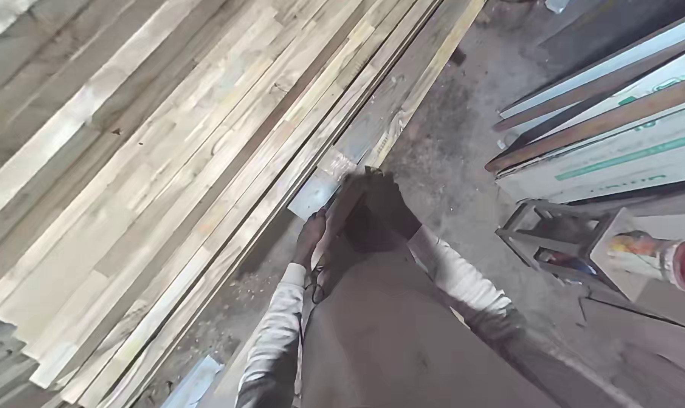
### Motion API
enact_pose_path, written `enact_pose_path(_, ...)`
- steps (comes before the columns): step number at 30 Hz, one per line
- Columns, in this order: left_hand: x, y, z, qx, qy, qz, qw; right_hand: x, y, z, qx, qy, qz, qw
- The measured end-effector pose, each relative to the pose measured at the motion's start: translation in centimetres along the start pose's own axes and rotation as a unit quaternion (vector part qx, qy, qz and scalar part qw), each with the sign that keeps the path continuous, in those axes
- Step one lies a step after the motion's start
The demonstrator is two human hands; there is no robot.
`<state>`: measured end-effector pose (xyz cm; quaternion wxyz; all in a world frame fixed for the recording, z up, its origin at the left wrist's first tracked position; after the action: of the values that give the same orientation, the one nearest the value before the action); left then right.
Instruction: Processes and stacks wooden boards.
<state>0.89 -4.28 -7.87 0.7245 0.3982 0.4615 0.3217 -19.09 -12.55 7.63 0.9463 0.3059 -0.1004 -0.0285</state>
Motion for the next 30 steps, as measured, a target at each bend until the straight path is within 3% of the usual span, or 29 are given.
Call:
enact_pose_path(2,0.1,-0.4,-0.2,0.025,0.03,-0.024,0.999,1.5,3.4,-0.9,-0.035,0.018,0.075,0.996)
enact_pose_path(4,0.1,-0.5,-0.4,0.066,0.073,-0.028,0.995,-0.6,2.9,0.3,-0.028,0.021,0.092,0.995)
enact_pose_path(6,0.7,-0.7,-0.2,0.094,0.121,-0.018,0.988,-5.5,-0.4,3.5,-0.138,-0.005,0.048,0.989)
enact_pose_path(9,1.5,-0.2,0.1,0.107,0.175,0.014,0.979,-10.6,-8.0,8.0,-0.18,-0.057,-0.006,0.982)
enact_pose_path(11,2.7,0.4,-0.4,0.138,0.206,0.064,0.967,-13.2,-12.6,6.6,-0.231,-0.057,0.011,0.971)
enact_pose_path(14,3.4,3.2,0.0,0.179,0.195,0.114,0.958,-13.8,-11.5,1.7,-0.291,-0.024,0.014,0.956)
enact_pose_path(16,4.4,2.9,0.3,0.163,0.191,0.109,0.962,-13.7,-7.9,0.1,-0.267,-0.04,0.006,0.963)
enact_pose_path(18,5.0,2.2,0.5,0.082,0.184,0.097,0.975,-14.2,-6.1,2.1,-0.239,-0.043,-0.008,0.97)
enact_pose_path(20,5.0,2.6,1.2,-0.011,0.126,0.072,0.989,-15.4,-8.5,6.4,-0.231,-0.05,-0.028,0.971)
enact_pose_path(23,3.5,4.8,1.8,-0.099,0.012,0.04,0.994,-15.8,-13.5,11.0,-0.155,-0.046,-0.045,0.986)
enact_pose_path(26,4.0,4.7,2.1,-0.114,-0.027,0.028,0.993,-11.7,-11.0,8.7,-0.114,-0.035,-0.038,0.992)
enact_pose_path(28,3.1,4.2,2.3,-0.093,-0.026,0.02,0.995,-6.1,-7.3,6.0,-0.066,0.064,0.004,0.996)
enact_pose_path(30,3.2,4.8,1.6,-0.07,-0.022,0.015,0.997,-3.4,-3.3,1.9,-0.005,0.149,0.022,0.989)
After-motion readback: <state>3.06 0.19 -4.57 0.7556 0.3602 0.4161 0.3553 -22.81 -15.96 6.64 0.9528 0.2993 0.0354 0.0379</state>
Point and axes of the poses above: each hand's wrist, its own y-axis away from the middle knuckle, its own z-axis out of the back of the hand, x = y × z, the point moved 9 cm from there along -y, towards the middle knuckle, and after that the axes turned 12 degrees about y, right-handed, at the moved point
